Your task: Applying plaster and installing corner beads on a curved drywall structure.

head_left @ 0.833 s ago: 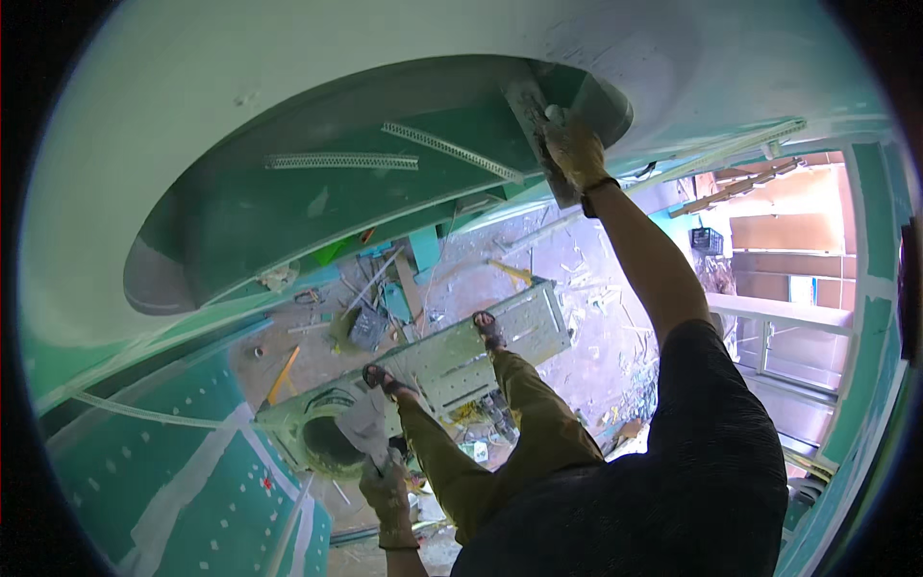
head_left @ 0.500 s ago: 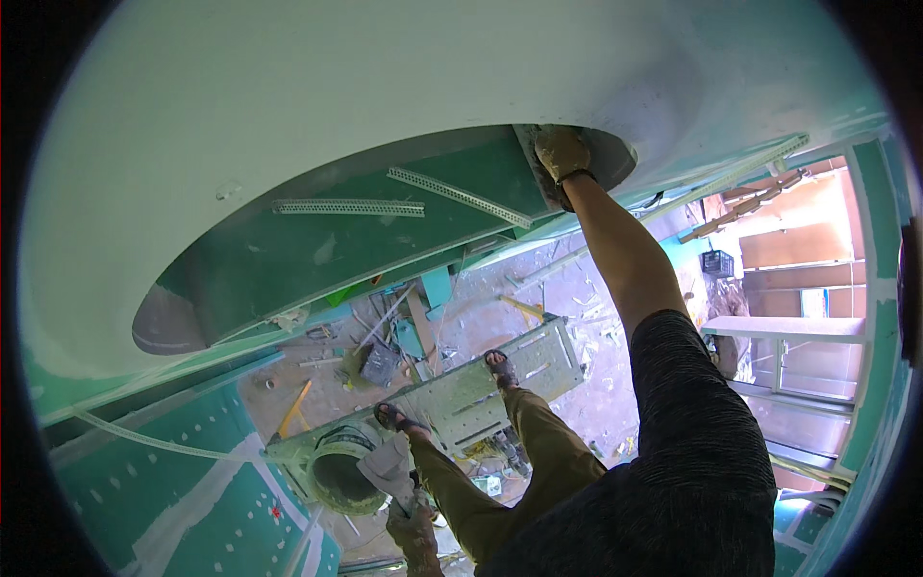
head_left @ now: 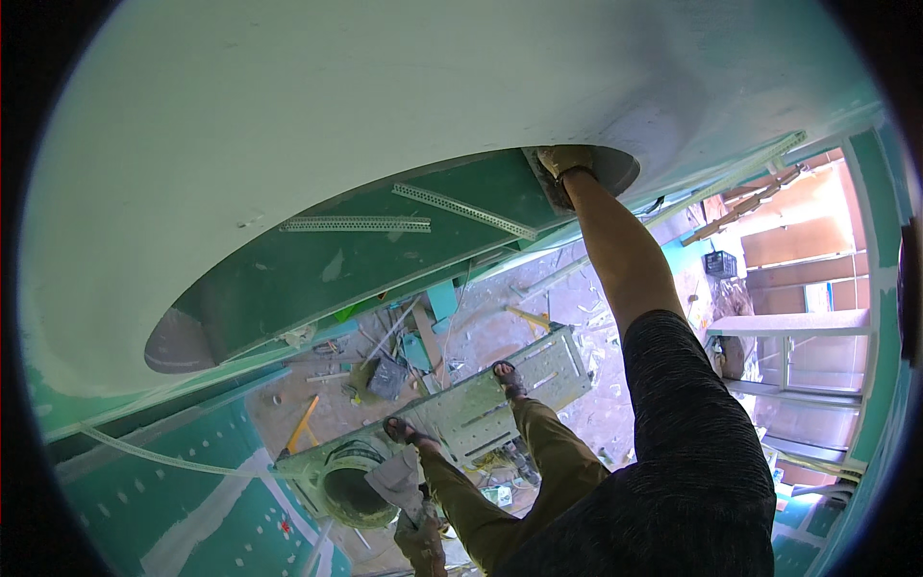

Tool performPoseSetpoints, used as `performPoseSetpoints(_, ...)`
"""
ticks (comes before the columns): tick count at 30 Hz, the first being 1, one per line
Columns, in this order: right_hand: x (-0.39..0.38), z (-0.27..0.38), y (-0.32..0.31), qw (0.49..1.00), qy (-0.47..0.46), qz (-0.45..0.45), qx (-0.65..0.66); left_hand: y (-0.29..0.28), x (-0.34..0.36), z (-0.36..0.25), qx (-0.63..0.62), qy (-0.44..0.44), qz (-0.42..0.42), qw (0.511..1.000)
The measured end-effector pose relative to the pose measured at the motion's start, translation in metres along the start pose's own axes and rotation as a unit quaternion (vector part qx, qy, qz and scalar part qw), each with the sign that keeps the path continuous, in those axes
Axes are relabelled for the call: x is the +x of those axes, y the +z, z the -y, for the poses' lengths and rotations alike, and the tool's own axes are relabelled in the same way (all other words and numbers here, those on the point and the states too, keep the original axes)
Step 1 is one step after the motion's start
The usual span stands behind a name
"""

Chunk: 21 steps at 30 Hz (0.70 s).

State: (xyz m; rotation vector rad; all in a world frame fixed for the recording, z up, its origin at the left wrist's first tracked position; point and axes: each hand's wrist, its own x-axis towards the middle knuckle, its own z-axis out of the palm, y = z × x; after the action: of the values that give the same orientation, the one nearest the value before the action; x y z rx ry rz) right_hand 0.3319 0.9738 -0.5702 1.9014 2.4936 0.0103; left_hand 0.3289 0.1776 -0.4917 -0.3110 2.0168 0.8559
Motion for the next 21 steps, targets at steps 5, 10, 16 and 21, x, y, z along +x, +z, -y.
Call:
performPoseSetpoints(5,-0.02,-0.01,-0.002,0.998,-0.052,0.014,-0.018,-0.006,0.003,0.002,-0.097,0.072,-0.035,0.992)
performPoseSetpoints(10,-0.06,-0.028,-0.003,0.997,-0.062,0.015,0.031,-0.015,0.002,-0.003,-0.1,0.113,-0.01,0.988)
performPoseSetpoints(16,-0.122,-0.028,-0.017,0.982,0.076,-0.004,0.173,-0.022,0.003,-0.013,-0.103,0.109,0.003,0.989)
performPoseSetpoints(21,-0.175,-0.034,-0.055,0.977,0.087,0.042,0.189,-0.019,0.009,-0.014,-0.087,0.121,0.004,0.989)
